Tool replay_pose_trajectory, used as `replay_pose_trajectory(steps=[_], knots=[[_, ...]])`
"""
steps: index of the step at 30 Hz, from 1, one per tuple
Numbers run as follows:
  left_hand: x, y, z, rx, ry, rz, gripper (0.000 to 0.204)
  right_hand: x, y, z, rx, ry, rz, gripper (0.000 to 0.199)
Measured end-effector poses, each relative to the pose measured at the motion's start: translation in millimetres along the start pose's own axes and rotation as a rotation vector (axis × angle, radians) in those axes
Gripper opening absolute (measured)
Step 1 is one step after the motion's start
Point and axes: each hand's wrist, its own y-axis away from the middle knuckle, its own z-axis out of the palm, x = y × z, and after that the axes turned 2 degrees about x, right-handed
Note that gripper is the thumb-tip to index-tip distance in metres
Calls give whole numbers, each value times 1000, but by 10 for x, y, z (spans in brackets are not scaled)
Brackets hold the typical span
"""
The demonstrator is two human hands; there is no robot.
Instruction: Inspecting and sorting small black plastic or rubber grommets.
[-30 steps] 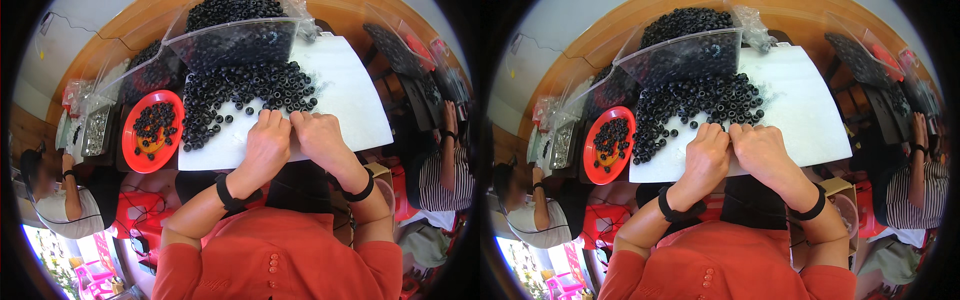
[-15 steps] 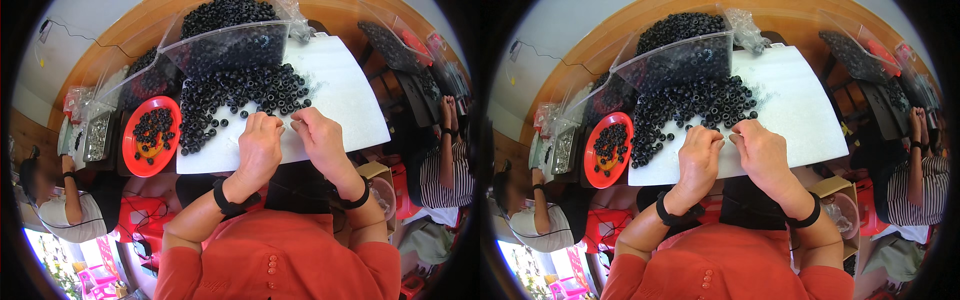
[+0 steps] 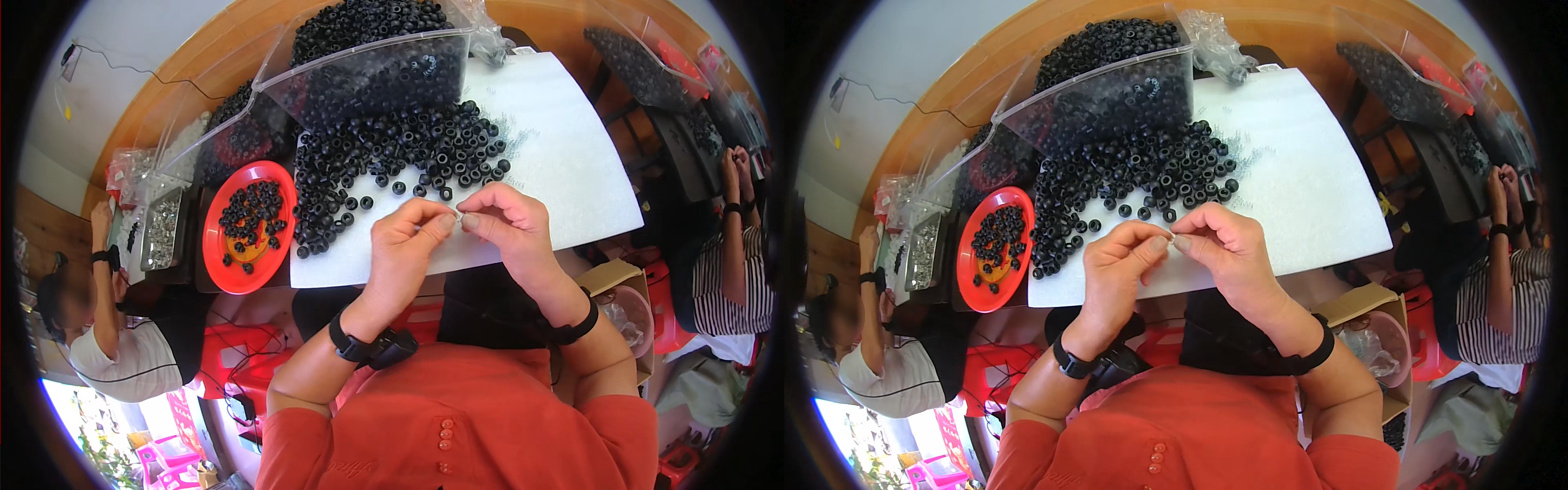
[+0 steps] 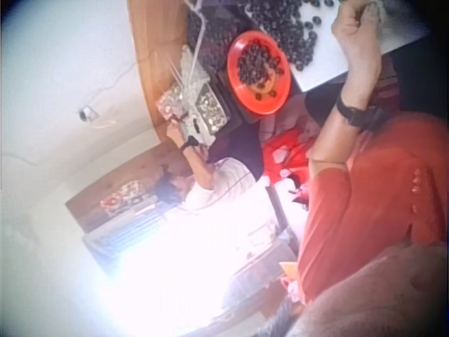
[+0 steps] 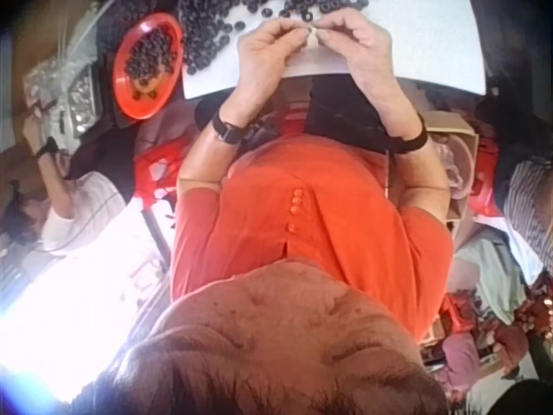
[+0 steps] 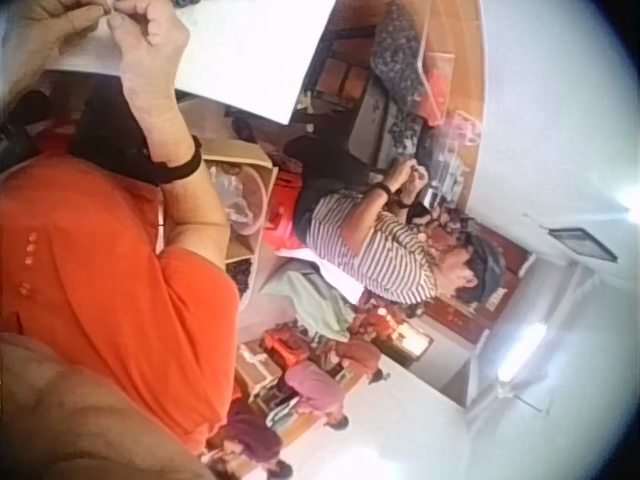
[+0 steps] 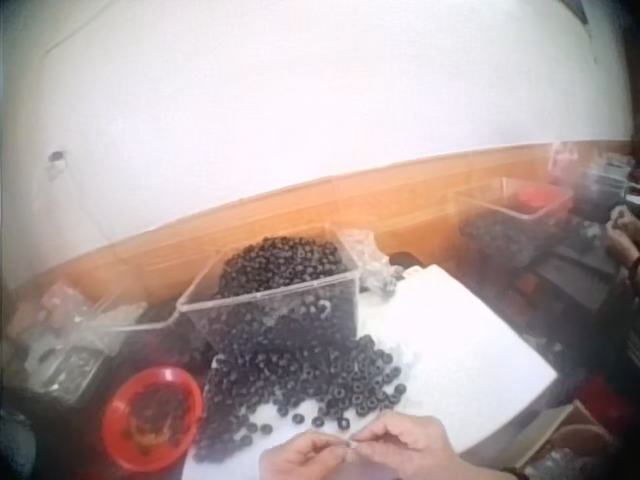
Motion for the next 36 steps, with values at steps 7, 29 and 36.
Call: replay_pose_trajectory(steps=[7,29,36], knots=[[29,-322,-260,171,-711,645,17,19,-31,-154,97,134,-81,10],[56,-109,-87,-88,-66,88,10,12,-106,123,30,268,-201,8],[36,22,-190,-111,294,-147,14,-30,-43,223,-37,628,-501,18]])
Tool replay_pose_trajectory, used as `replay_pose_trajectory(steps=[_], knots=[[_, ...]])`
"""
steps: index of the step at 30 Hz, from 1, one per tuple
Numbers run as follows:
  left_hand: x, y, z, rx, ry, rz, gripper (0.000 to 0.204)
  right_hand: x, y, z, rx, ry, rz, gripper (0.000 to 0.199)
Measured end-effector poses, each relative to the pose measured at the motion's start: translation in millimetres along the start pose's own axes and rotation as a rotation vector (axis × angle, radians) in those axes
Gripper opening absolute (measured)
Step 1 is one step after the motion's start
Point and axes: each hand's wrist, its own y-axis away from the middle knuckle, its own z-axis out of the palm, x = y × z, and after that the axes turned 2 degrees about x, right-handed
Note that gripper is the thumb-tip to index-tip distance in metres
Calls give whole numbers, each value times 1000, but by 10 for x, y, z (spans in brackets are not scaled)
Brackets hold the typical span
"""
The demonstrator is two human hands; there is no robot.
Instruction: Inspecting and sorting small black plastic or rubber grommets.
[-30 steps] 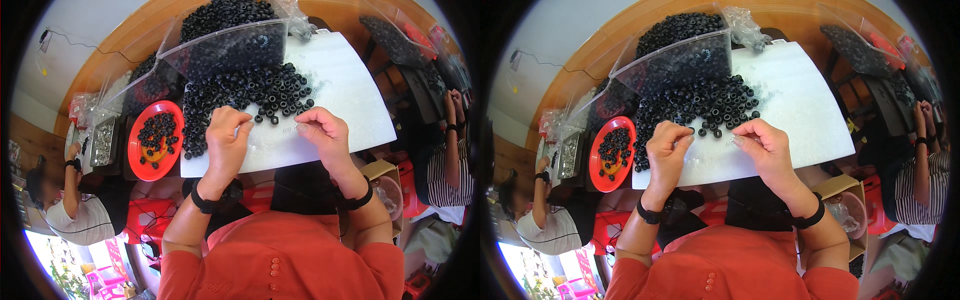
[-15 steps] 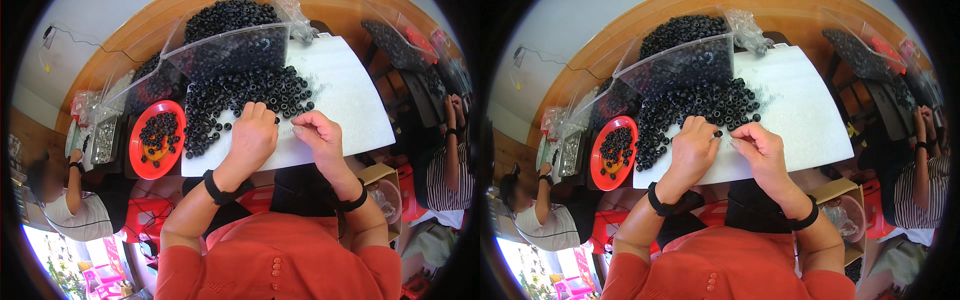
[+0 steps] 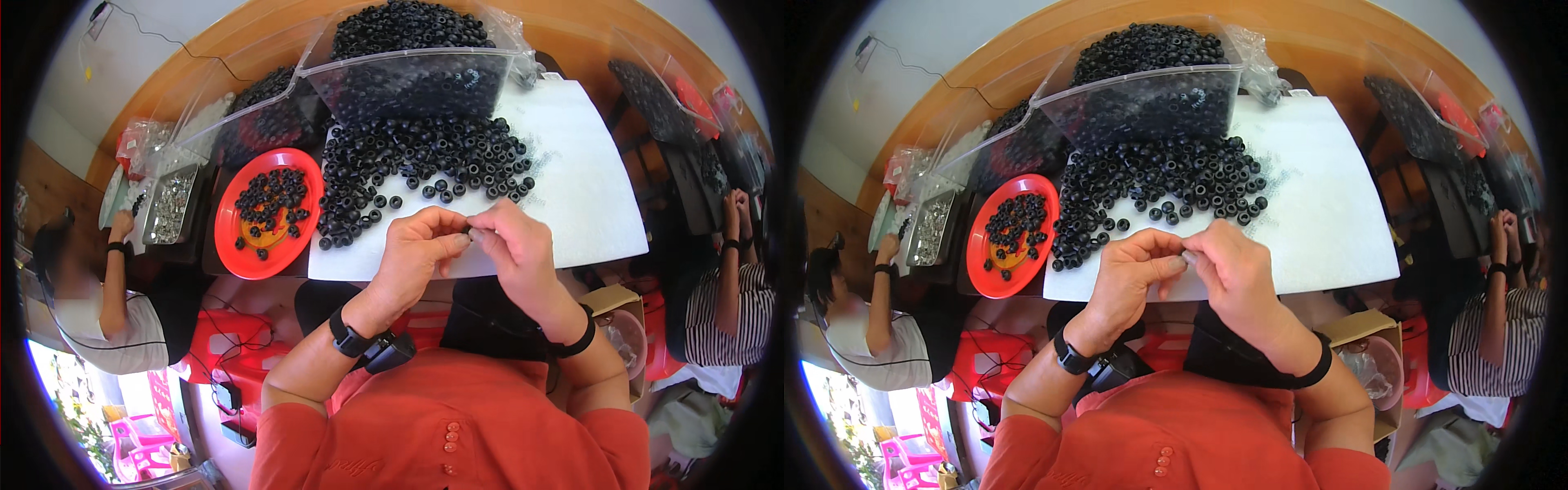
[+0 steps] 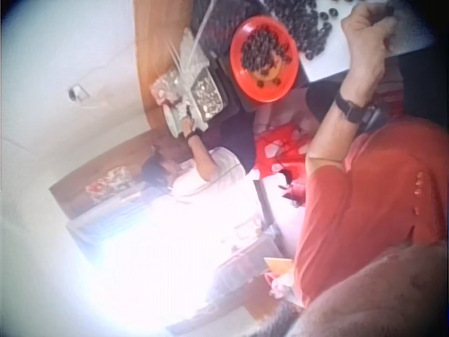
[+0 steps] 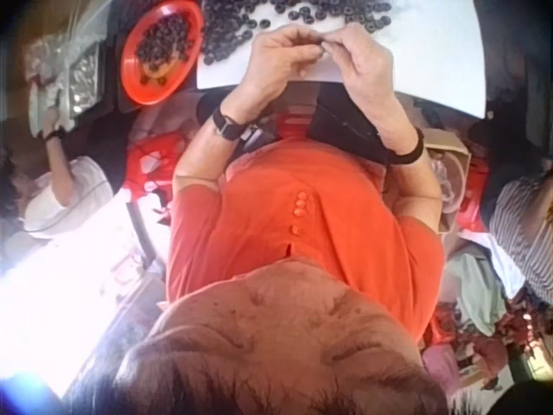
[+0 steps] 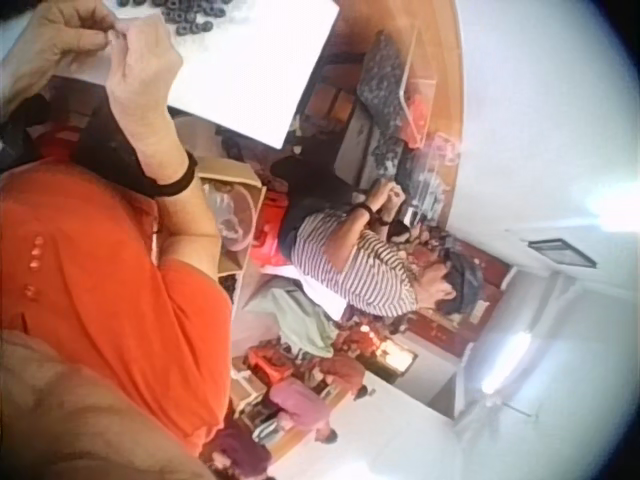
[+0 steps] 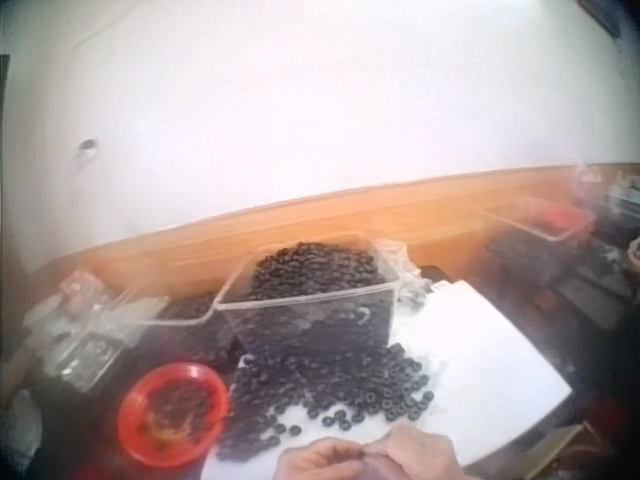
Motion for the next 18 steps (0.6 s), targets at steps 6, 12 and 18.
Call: replay_pose_trajectory(steps=[6,12,18], knots=[[73,206,-162,71,84,-35,13,-320,157,209,-112,-124,-24,48],[40,319,-431,133,93,49,13,-333,-208,87,-425,-202,166,38],[4,350,-550,61,189,61,15,48,-1040,292,-320,677,-209,17]])
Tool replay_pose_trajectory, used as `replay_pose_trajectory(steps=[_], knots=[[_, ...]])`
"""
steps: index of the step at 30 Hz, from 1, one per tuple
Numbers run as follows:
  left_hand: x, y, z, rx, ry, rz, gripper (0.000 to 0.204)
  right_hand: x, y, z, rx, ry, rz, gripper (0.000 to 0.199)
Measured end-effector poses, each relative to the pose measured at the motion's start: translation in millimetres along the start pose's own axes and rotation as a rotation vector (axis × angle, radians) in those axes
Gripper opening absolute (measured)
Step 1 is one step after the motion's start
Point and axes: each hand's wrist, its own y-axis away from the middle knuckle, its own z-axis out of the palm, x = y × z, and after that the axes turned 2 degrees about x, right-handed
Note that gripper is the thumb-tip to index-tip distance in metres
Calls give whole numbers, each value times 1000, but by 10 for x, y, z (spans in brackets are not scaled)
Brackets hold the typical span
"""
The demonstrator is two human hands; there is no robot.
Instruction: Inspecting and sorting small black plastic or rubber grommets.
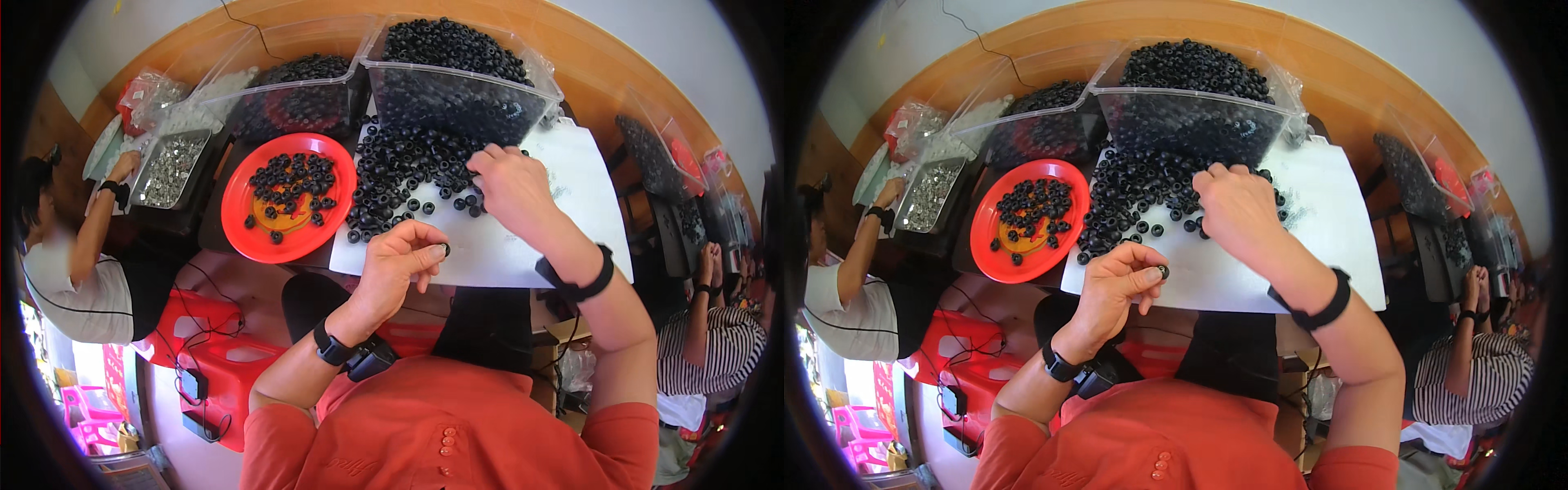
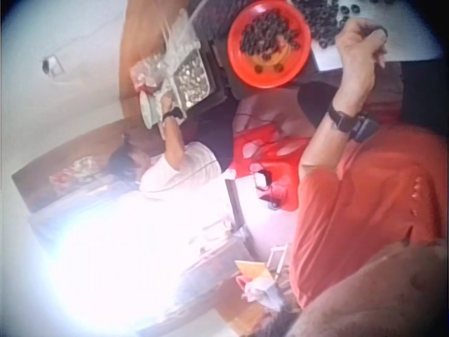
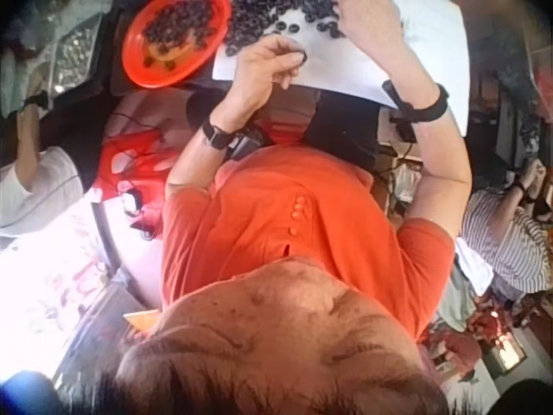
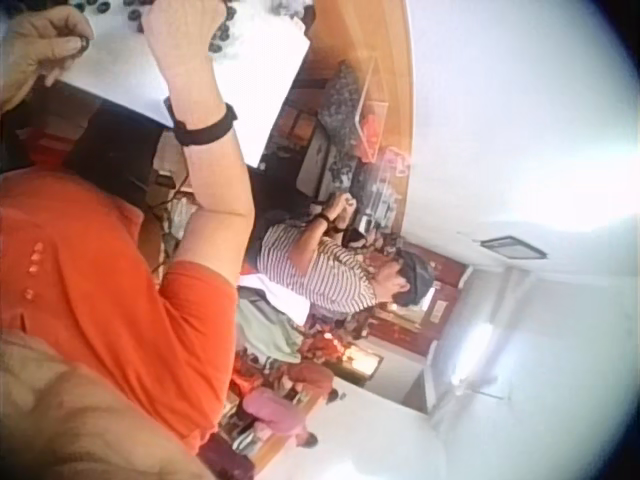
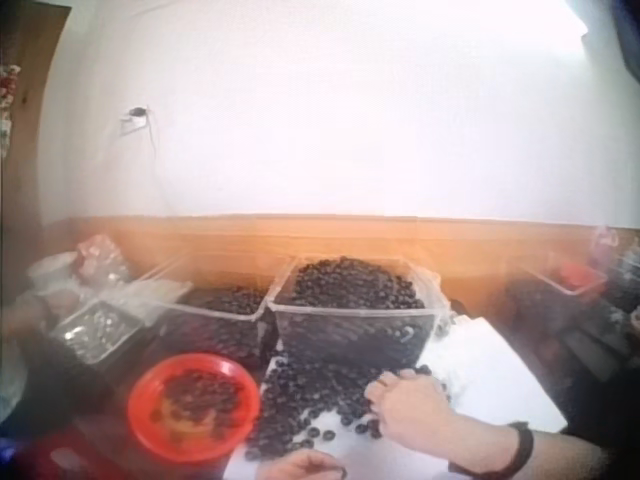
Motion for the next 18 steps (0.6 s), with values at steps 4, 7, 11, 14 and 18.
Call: replay_pose_trajectory(steps=[4,7,11,14,18], knots=[[13,15,-29,-19,25,-12,21,17,-245,222,-291,267,-2,22],[17,21,-80,-38,-12,-51,22,8,-262,264,-397,262,-80,33],[15,-27,-67,-71,-18,-50,21,-26,-149,265,-361,70,-222,38],[19,-36,-50,-75,-52,-51,22,20,-113,234,-349,-82,-285,33],[48,-39,-50,-64,-161,-69,23,136,-89,83,-443,15,-287,39]])
